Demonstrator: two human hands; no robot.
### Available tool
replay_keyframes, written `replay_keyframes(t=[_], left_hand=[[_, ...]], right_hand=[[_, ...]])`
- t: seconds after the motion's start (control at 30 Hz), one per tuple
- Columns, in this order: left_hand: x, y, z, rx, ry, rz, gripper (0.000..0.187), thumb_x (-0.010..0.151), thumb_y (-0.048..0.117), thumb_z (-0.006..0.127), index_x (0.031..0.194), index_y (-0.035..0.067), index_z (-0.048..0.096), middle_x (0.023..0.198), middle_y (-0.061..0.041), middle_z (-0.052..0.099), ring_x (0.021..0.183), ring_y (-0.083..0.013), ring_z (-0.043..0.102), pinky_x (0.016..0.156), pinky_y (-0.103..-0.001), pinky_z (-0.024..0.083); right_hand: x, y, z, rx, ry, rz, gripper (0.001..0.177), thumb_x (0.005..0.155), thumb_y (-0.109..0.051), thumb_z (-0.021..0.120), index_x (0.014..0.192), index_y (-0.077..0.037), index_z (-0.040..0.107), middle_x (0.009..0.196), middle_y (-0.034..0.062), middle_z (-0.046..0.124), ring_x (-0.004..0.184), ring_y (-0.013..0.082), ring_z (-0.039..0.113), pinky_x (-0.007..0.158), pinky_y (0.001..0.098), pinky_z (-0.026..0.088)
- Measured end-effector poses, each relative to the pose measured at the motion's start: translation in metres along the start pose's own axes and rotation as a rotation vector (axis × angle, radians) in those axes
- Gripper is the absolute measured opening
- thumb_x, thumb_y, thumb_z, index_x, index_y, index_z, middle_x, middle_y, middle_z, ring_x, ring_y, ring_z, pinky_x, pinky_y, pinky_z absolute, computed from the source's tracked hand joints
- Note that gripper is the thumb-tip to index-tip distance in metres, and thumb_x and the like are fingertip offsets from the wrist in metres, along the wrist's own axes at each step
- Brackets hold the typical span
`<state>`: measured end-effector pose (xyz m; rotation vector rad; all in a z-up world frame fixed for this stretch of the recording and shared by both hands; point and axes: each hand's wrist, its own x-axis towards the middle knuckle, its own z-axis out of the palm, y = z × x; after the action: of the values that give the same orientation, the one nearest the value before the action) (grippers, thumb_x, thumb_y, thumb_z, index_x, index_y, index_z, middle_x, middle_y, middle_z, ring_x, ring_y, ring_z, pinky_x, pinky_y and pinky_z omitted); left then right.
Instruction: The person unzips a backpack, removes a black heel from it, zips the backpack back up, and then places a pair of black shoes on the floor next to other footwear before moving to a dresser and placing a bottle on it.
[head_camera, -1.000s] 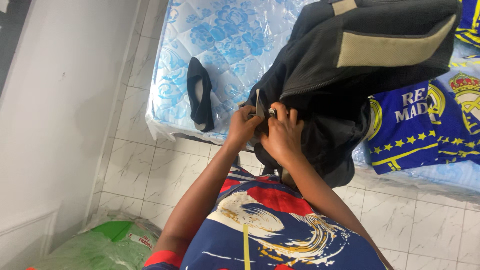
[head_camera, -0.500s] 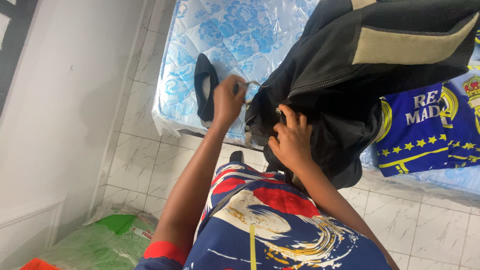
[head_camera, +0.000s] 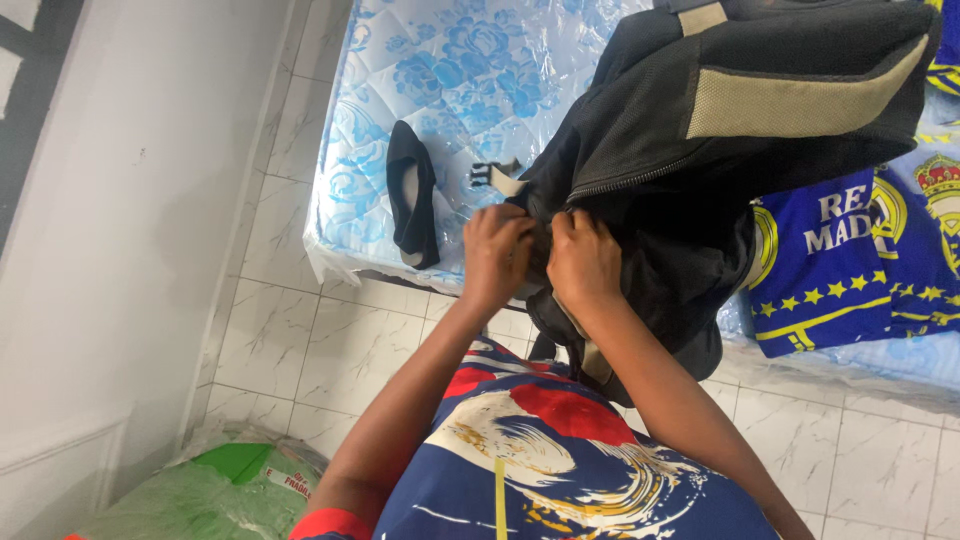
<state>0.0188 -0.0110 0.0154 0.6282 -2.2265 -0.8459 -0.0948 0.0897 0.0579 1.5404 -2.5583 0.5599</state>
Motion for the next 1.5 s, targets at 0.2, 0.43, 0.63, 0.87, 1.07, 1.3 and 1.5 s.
replay_keyframes(t=[0.2,0.43,0.63,0.87,1.07,1.3,1.5], left_hand=[[-0.002,-0.001,0.017,-0.059,-0.028,0.014,0.044,0.078,0.008,0.076,0.122,0.01,0.07,0.13,-0.008,0.059,0.122,-0.0326,0.052,0.101,-0.045,0.039],[0.001,-0.008,0.019,-0.03,-0.025,0.052,0.047,0.077,0.014,0.08,0.123,0.018,0.074,0.134,-0.009,0.058,0.127,-0.0322,0.05,0.106,-0.047,0.036],[0.004,-0.017,0.024,0.035,-0.012,0.153,0.041,0.075,0.014,0.076,0.115,0.012,0.071,0.137,-0.013,0.056,0.129,-0.0357,0.05,0.108,-0.051,0.034],[0.015,-0.024,0.032,-0.042,0.013,0.256,0.032,0.08,0.014,0.076,0.112,0.013,0.069,0.134,-0.01,0.057,0.128,-0.0327,0.051,0.11,-0.05,0.035],[0.019,-0.032,0.024,-0.053,-0.049,0.209,0.033,0.078,0.02,0.083,0.107,0.013,0.069,0.134,-0.01,0.057,0.128,-0.0334,0.051,0.107,-0.05,0.035],[0.021,-0.031,0.02,-0.063,-0.085,0.231,0.036,0.077,0.018,0.084,0.11,0.013,0.069,0.132,-0.01,0.057,0.124,-0.033,0.051,0.105,-0.05,0.035],[0.019,-0.029,0.02,-0.053,-0.127,0.209,0.034,0.078,0.016,0.083,0.108,0.013,0.069,0.131,-0.01,0.057,0.121,-0.0332,0.051,0.104,-0.05,0.035]], right_hand=[[0.007,0.004,0.005,-0.139,-0.111,0.061,0.015,0.083,-0.01,0.076,0.093,-0.001,0.069,0.095,0.0153,0.071,0.088,0.0336,0.07,0.074,0.041,0.059],[0.016,-0.006,0.007,-0.257,-0.196,0.058,0.02,0.079,-0.011,0.075,0.096,-0.002,0.07,0.089,0.0165,0.073,0.077,0.0318,0.073,0.066,0.0387,0.059],[0.028,-0.004,-0.009,0.026,-0.184,0.016,0.006,0.091,-0.009,0.063,0.096,-0.01,0.066,0.074,0.0134,0.072,0.068,0.0345,0.071,0.06,0.0494,0.053],[0.022,-0.007,-0.027,0.198,-0.077,0.036,0.006,0.091,-0.009,0.067,0.094,-0.008,0.062,0.079,0.0106,0.07,0.073,0.0352,0.069,0.063,0.0489,0.053],[-0.034,-0.009,-0.045,0.292,-0.058,0.185,0.018,0.089,-0.019,0.073,0.09,-0.006,0.061,0.094,0.0092,0.063,0.087,0.0288,0.066,0.077,0.0416,0.054],[-0.127,0.019,-0.025,0.274,0.09,0.257,0.059,0.079,-0.036,0.08,0.12,0.003,0.062,0.119,0.0202,0.059,0.108,0.0404,0.062,0.089,0.0439,0.051],[-0.187,0.056,0.018,0.712,-0.315,0.777,0.074,0.071,-0.035,0.087,0.128,0.003,0.059,0.111,0.0159,0.07,0.106,0.0284,0.069,0.092,0.0409,0.052]])
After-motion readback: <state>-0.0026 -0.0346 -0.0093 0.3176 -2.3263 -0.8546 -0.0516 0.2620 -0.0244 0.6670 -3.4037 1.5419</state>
